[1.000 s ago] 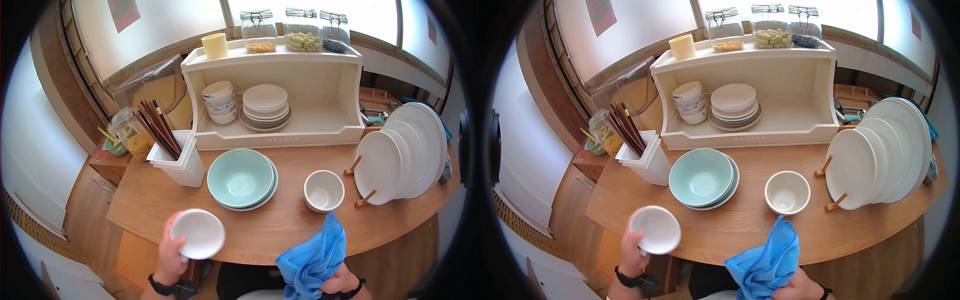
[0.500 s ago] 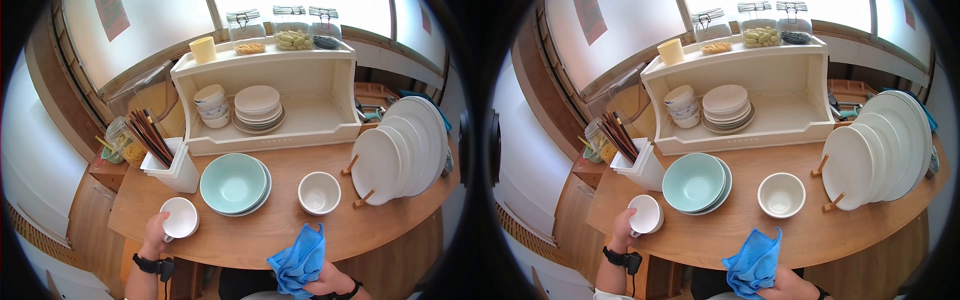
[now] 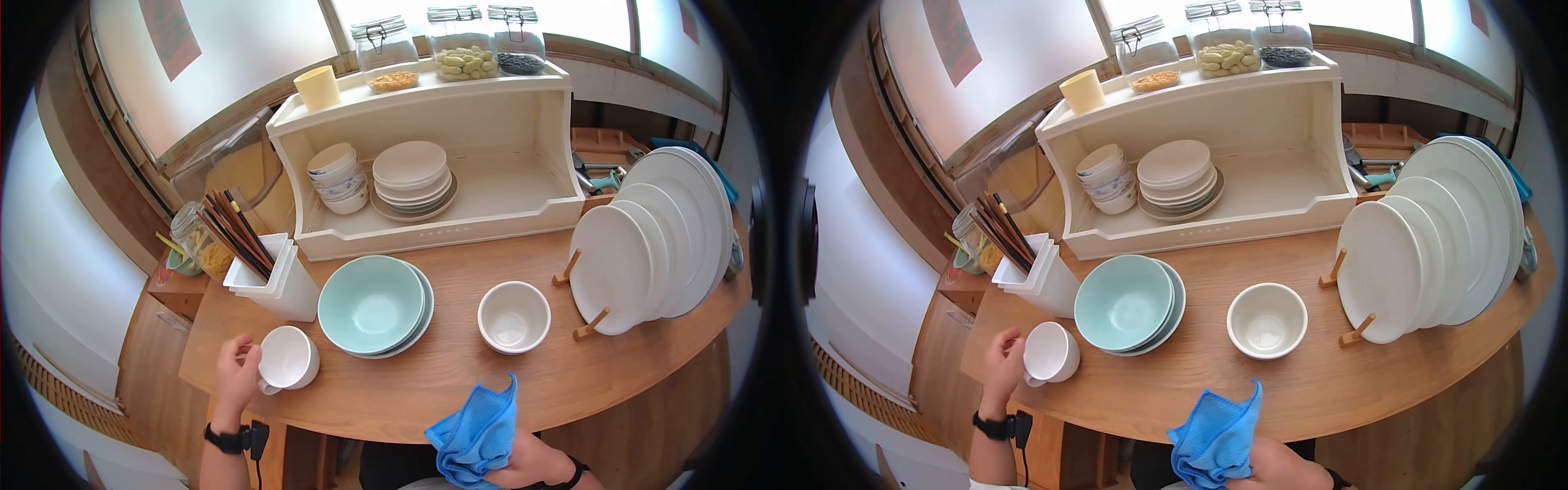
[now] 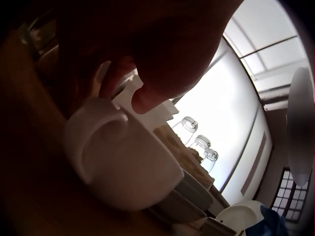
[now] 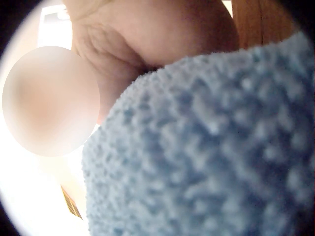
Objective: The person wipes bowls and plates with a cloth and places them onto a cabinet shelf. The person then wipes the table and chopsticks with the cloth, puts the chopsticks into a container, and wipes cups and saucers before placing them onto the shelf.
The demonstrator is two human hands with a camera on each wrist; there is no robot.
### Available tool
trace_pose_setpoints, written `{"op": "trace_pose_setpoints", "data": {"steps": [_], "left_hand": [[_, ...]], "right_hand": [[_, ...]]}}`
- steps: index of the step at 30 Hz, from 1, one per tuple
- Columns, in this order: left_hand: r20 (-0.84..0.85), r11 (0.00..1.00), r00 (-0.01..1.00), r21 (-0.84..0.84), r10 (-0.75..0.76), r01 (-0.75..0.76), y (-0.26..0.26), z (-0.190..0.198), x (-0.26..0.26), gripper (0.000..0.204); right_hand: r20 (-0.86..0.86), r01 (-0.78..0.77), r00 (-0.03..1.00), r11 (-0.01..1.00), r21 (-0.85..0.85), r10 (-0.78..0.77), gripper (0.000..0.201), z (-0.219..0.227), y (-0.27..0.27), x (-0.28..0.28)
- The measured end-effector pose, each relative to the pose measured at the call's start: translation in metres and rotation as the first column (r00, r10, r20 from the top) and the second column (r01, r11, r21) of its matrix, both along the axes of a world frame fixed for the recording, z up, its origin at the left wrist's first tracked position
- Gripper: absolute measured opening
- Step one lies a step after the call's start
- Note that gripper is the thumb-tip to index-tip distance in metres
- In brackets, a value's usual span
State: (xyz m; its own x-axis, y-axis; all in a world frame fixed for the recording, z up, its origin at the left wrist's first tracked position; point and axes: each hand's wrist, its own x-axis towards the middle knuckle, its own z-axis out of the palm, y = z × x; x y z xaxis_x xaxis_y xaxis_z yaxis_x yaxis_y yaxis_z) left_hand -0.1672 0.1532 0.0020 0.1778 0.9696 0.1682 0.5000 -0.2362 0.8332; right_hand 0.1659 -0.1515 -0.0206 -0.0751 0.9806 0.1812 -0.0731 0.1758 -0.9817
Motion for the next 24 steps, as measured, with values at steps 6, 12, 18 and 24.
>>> {"op": "trace_pose_setpoints", "data": {"steps": [6,12,18,24], "left_hand": [[-0.229,0.86,0.919,0.337,-0.32,0.383,-0.058,0.08,0.062,0.033],[-0.491,0.858,0.822,0.247,-0.29,0.45,-0.034,0.076,0.126,0.051],[-0.675,0.86,0.711,0.231,-0.196,0.456,-0.001,0.059,0.143,0.054],[-0.618,0.937,0.741,0.022,-0.262,0.349,0.001,0.067,0.149,0.04]], "right_hand": [[0.011,-0.049,0.999,0.998,-0.025,0.049,0.033,0.006,0.001,0.001],[0.112,0.012,0.993,0.988,0.152,-0.03,0.035,0.002,0.0,-0.003],[0.133,0.063,0.984,0.922,0.381,-0.122,0.032,0.041,0.009,-0.001],[0.1,0.07,0.989,0.931,0.359,-0.112,0.026,0.009,0.003,-0.005]]}}
